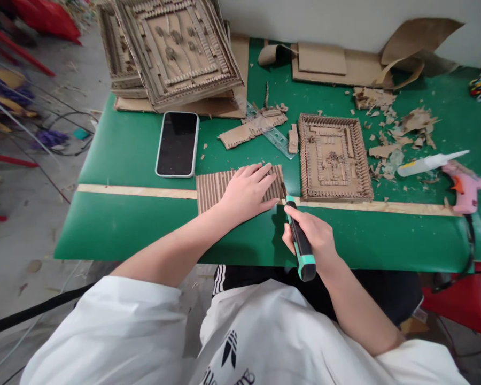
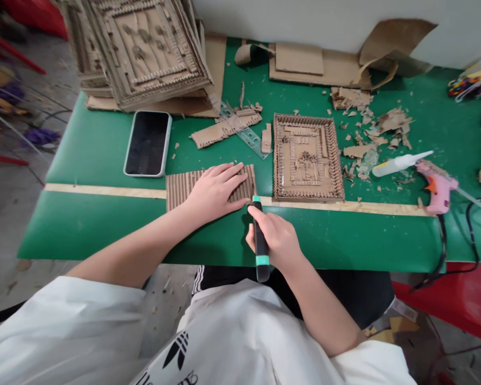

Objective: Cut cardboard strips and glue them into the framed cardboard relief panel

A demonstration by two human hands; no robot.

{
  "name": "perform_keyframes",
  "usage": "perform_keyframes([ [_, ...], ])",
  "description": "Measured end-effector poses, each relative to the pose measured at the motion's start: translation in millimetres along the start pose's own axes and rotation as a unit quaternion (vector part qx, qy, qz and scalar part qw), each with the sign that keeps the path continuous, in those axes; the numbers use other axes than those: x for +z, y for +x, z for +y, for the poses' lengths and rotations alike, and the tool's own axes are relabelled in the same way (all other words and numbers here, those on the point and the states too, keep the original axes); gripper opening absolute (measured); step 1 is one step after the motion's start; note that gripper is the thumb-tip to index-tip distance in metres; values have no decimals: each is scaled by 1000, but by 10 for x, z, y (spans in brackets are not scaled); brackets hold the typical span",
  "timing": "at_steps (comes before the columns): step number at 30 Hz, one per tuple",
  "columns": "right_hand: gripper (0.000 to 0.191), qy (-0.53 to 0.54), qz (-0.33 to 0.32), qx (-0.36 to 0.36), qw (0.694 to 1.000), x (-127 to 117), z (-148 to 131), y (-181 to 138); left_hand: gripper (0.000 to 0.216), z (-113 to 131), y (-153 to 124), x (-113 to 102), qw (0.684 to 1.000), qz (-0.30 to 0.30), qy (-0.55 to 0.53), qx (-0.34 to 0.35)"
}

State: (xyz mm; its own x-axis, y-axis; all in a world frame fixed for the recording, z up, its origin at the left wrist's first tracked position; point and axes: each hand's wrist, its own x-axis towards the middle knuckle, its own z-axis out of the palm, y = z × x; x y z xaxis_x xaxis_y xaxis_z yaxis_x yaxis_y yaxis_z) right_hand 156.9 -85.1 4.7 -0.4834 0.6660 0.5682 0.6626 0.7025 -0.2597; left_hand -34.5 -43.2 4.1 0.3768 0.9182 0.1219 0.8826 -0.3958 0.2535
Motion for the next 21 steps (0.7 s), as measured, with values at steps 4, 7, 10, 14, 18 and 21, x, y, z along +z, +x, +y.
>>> perform_keyframes([
  [4,35,2,-1,6,1000,-14,-23,-30,50,-1,-2,-3,1000,-1,6,-4],
  [7,36,-3,4,0,1000,-31,-44,-39,49,-2,1,-2,1000,-2,8,-4],
  [10,36,13,6,9,1000,-53,-68,-72,49,-1,5,-2,1000,-4,9,-6],
  [14,38,33,-9,21,999,-77,-94,-151,49,-7,4,-2,1000,-1,5,-4],
  [18,36,44,-6,39,998,-105,-106,-197,48,-22,2,9,1000,5,1,-2],
  [21,32,21,51,48,997,-129,-99,-166,48,-46,15,19,1000,12,-3,1],
])
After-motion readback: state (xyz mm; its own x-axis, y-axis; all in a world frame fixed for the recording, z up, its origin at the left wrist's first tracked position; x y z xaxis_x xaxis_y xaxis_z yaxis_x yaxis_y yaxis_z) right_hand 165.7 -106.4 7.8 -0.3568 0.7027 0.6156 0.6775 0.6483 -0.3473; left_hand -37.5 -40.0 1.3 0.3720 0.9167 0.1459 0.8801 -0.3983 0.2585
